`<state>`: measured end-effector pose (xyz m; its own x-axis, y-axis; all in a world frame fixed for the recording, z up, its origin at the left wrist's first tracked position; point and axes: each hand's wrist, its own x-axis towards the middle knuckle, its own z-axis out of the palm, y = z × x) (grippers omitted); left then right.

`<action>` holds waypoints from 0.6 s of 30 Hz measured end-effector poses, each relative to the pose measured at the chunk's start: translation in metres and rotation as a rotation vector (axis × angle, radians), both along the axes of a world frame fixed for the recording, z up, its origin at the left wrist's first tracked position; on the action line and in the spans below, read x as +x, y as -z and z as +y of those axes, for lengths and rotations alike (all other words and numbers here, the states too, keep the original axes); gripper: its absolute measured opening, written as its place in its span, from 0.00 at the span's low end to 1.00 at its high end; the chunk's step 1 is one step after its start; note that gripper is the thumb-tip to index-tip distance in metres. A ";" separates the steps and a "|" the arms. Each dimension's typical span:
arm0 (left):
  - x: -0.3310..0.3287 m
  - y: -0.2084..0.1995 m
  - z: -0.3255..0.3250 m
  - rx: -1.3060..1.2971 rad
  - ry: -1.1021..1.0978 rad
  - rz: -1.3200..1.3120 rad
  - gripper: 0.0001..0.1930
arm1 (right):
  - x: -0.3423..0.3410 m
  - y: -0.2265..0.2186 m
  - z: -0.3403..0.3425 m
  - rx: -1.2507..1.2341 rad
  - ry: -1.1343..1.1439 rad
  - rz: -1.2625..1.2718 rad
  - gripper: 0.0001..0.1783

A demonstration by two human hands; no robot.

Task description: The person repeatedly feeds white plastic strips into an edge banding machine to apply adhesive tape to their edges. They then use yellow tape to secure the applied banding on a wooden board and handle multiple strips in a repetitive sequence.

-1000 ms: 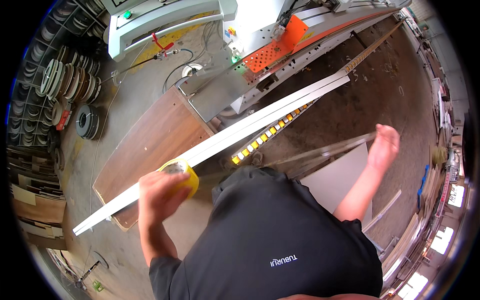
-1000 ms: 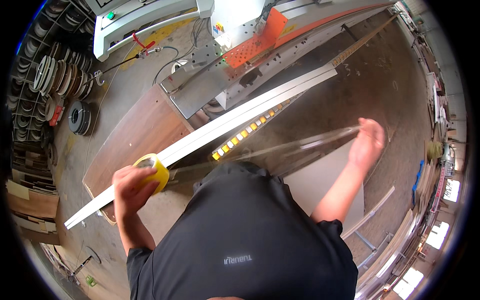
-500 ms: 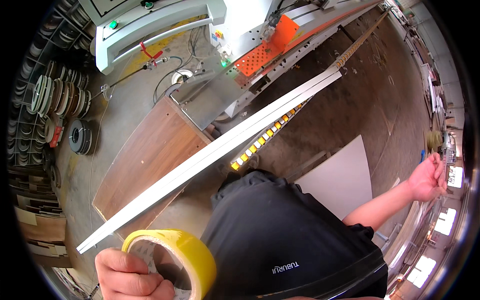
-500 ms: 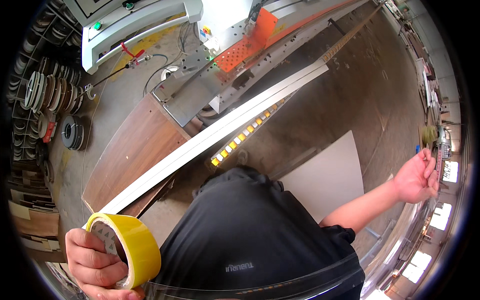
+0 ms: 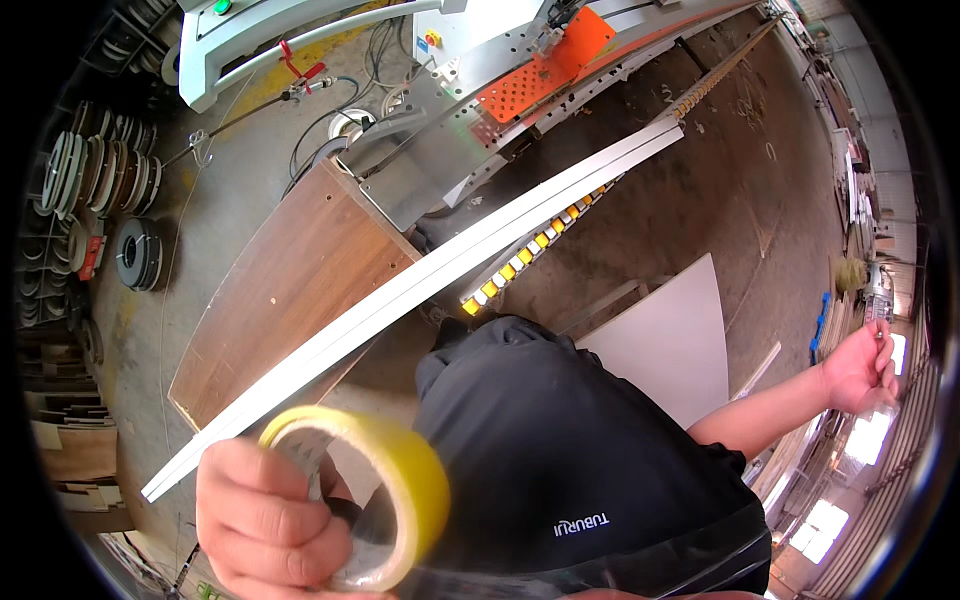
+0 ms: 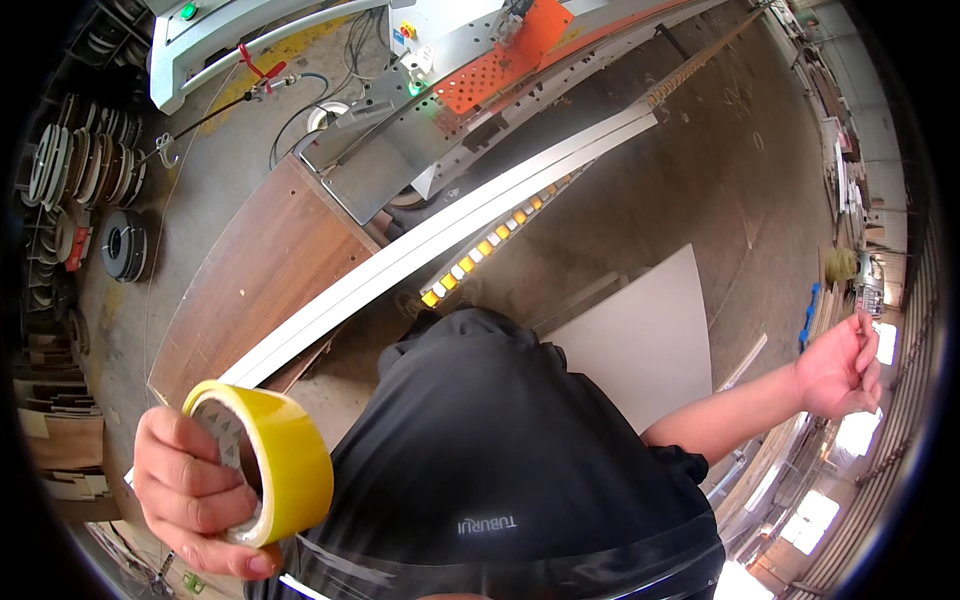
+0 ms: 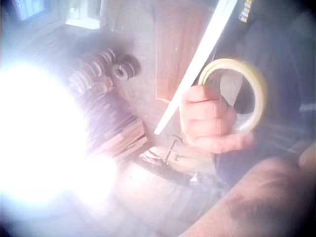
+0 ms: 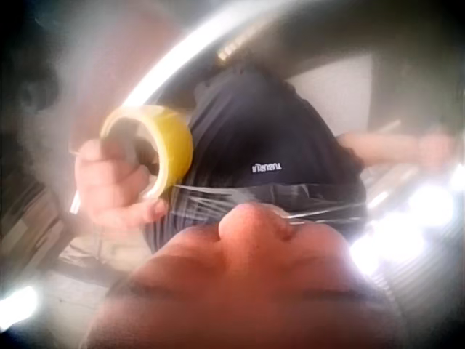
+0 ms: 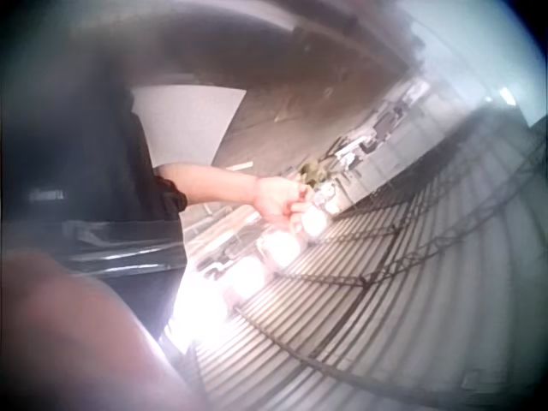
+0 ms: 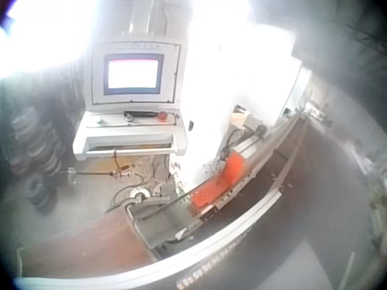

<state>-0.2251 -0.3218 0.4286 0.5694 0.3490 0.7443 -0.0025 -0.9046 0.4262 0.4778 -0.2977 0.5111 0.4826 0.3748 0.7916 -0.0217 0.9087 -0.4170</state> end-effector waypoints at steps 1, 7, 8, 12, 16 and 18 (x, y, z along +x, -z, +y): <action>-0.002 0.002 0.008 -0.019 0.049 -0.004 0.22 | -0.003 -0.001 -0.002 -0.001 -0.019 0.008 0.18; -0.005 0.117 0.039 -0.097 -0.535 -0.279 0.11 | -0.023 0.010 -0.005 -0.032 0.015 -0.007 0.13; -0.008 0.142 0.047 -0.233 -0.669 -0.184 0.12 | -0.026 0.013 -0.007 -0.052 0.010 0.007 0.13; -0.032 0.270 0.065 -0.263 -1.103 0.458 0.19 | -0.040 0.024 0.000 -0.100 -0.026 0.022 0.14; -0.026 0.304 0.053 -0.122 -1.331 0.684 0.30 | -0.030 0.030 0.000 -0.139 -0.068 -0.021 0.13; 0.002 0.275 0.047 -0.222 -1.370 0.372 0.37 | -0.021 0.035 0.005 -0.168 -0.096 -0.044 0.13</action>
